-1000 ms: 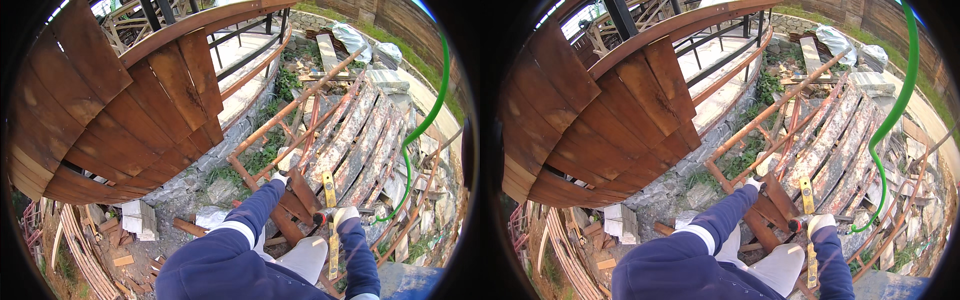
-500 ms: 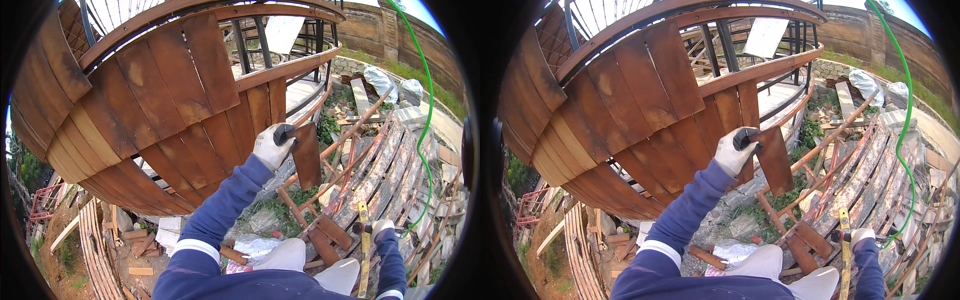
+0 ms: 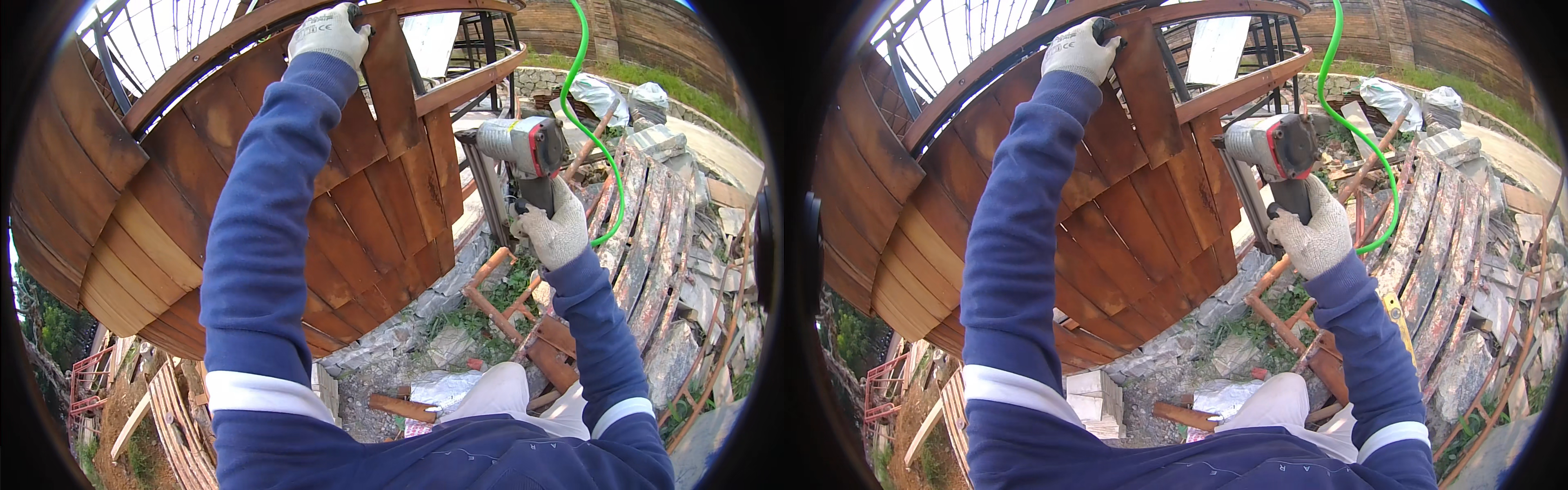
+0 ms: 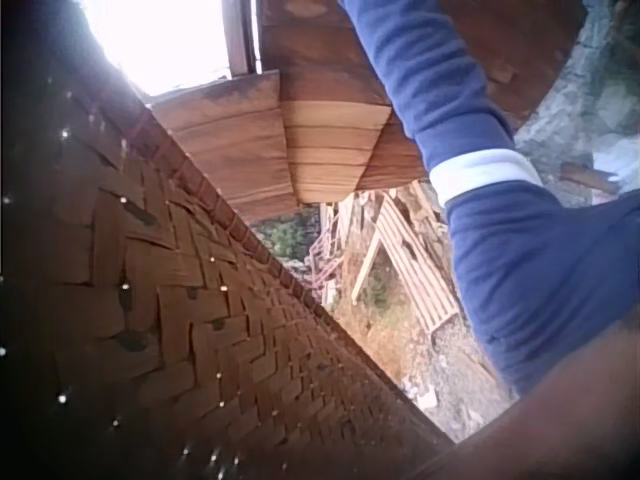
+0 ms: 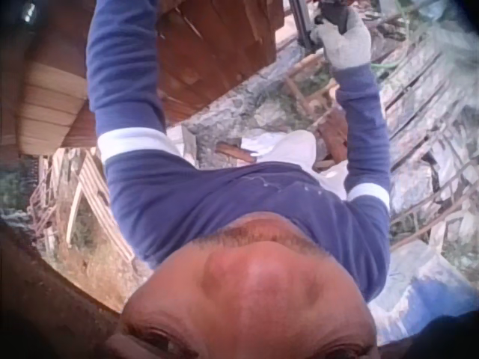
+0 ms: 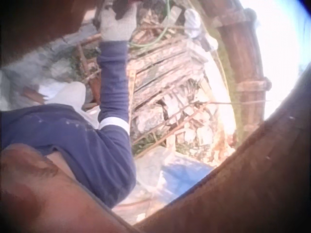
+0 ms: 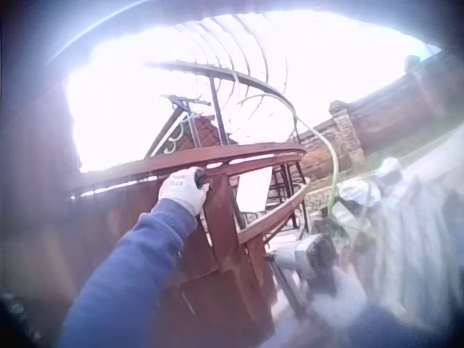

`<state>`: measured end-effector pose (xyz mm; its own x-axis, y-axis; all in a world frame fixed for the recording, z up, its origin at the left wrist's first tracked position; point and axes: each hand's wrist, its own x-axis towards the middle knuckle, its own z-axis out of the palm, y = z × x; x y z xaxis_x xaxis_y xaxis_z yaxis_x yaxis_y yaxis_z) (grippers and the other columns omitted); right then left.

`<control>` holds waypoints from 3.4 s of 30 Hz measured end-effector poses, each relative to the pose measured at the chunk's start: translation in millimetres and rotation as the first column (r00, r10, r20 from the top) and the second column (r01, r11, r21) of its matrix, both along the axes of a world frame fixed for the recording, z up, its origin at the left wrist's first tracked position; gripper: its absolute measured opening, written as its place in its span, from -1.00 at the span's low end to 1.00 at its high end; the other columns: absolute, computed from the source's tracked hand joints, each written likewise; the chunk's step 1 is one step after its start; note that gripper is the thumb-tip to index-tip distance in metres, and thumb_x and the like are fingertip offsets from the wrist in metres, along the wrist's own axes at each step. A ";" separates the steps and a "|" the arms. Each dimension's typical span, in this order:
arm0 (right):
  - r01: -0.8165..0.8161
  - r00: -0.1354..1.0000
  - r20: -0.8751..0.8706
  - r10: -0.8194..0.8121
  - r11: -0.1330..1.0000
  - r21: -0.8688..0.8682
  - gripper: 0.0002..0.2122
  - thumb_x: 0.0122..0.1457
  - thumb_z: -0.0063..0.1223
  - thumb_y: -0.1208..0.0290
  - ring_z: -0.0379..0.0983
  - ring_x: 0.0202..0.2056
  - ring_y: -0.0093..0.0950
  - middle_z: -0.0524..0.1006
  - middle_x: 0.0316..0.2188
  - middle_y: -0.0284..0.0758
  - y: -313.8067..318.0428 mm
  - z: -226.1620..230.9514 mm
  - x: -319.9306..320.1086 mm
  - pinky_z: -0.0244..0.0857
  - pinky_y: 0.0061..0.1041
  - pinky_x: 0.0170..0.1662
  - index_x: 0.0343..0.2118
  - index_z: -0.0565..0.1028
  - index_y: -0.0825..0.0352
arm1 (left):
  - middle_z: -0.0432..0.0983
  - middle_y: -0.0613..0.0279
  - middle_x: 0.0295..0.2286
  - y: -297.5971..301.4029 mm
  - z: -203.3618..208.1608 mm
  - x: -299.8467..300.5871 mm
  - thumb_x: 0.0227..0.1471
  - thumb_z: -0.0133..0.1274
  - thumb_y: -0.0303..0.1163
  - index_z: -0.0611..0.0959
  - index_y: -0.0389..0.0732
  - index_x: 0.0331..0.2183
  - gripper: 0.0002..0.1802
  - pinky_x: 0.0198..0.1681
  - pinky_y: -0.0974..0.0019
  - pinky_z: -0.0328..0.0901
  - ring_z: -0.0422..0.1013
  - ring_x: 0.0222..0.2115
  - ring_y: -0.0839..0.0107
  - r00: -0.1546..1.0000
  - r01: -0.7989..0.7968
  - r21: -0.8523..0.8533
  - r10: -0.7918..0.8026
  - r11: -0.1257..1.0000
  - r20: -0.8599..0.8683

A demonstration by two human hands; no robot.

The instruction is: The person aligns wood panels on a structure using a spirit level and attaches them with a nail gun.

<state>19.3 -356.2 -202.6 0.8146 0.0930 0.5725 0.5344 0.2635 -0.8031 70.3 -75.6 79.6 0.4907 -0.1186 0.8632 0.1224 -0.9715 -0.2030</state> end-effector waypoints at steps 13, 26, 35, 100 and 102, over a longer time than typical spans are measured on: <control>0.070 0.979 0.194 -0.055 0.995 -0.069 -0.57 0.02 0.18 0.41 0.60 -0.32 -0.40 0.63 -0.35 -0.17 96.0 34.9 45.8 0.47 -0.39 -0.18 -0.02 0.49 0.44 | 0.58 0.26 -0.19 5.0 -21.0 -11.2 0.14 0.12 -0.07 0.64 0.04 0.00 -0.59 -0.06 0.09 0.35 0.53 -0.16 0.23 0.959 -0.136 0.436 0.009 0.890 0.282; -0.057 0.991 0.118 0.061 0.998 -0.042 -0.54 0.00 0.19 0.46 0.59 -0.28 -0.44 0.62 -0.34 -0.19 97.9 14.5 48.5 0.46 -0.39 -0.14 0.02 0.46 0.42 | 0.61 0.29 -0.14 -24.2 -37.1 61.7 0.21 0.01 0.04 0.74 0.07 -0.11 -0.61 0.37 -0.18 -0.06 0.37 0.09 0.22 0.857 0.066 0.773 0.361 0.631 -0.368; -0.080 0.994 0.079 0.074 0.995 0.064 -0.53 -0.02 0.21 0.49 0.56 -0.24 -0.50 0.62 -0.28 -0.21 82.2 -24.3 41.9 0.44 -0.44 -0.09 0.02 0.47 0.43 | 0.61 0.28 -0.12 -22.3 -22.8 60.8 0.22 0.00 0.08 0.74 0.05 -0.13 -0.59 0.35 -0.08 -0.01 0.36 0.10 0.19 0.875 0.042 0.797 0.362 0.603 -0.320; -0.339 0.904 -0.140 0.405 0.876 0.342 -0.71 0.10 0.13 0.52 0.52 -0.48 -0.52 0.54 -0.51 -0.30 92.3 -1.1 52.8 0.44 -0.47 -0.36 -0.10 0.49 0.46 | 0.63 0.27 -0.17 -15.9 -33.5 71.2 0.20 0.05 0.06 0.76 0.04 -0.16 -0.61 0.32 0.03 0.07 0.41 0.05 0.21 0.938 0.024 0.803 0.265 0.595 -0.224; -0.277 0.935 -0.183 0.303 0.948 0.157 -0.68 0.07 0.19 0.46 0.55 -0.42 -0.52 0.58 -0.47 -0.28 92.8 -1.3 48.8 0.46 -0.45 -0.28 -0.11 0.51 0.46 | 0.62 0.26 -0.16 -14.1 -32.8 71.9 0.19 0.06 0.06 0.75 0.03 -0.15 -0.60 0.33 0.04 0.06 0.41 0.06 0.21 0.947 0.044 0.791 0.227 0.610 -0.228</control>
